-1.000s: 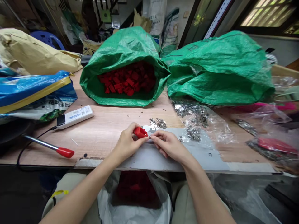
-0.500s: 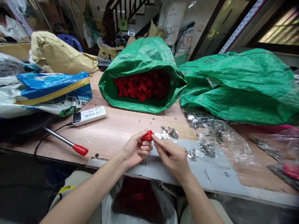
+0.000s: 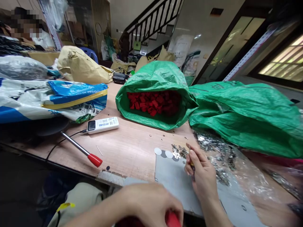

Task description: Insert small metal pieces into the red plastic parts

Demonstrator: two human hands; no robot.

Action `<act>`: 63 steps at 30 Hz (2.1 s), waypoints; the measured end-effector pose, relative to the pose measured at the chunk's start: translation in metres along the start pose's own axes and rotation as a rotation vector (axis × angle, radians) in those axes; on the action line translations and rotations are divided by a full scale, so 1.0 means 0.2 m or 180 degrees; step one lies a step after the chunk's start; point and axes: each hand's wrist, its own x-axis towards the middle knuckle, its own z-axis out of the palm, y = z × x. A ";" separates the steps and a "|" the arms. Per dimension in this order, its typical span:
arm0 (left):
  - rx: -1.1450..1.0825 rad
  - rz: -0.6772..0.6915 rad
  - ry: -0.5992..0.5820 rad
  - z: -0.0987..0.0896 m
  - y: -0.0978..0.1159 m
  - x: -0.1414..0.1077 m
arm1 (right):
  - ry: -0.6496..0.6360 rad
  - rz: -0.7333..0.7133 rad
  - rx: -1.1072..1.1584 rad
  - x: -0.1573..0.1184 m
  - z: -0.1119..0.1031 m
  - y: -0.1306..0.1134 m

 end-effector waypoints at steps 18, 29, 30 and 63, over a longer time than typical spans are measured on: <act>-0.0280 0.0294 0.2333 -0.04 -0.16 0.20 | -0.1049 -0.1018 -0.4062 0.90 0.91 0.06; -0.3476 -0.0292 0.3288 -0.24 -0.24 0.19 | -0.1944 -0.0986 -0.2655 0.39 0.45 -0.10; -0.3615 -0.0174 0.3158 -0.24 -0.23 0.19 | -0.2151 -0.0726 -0.2357 0.31 0.36 -0.13; -0.0560 0.0072 0.2543 -0.12 -0.26 0.15 | -0.1710 -0.0784 -0.2346 0.00 -0.03 0.01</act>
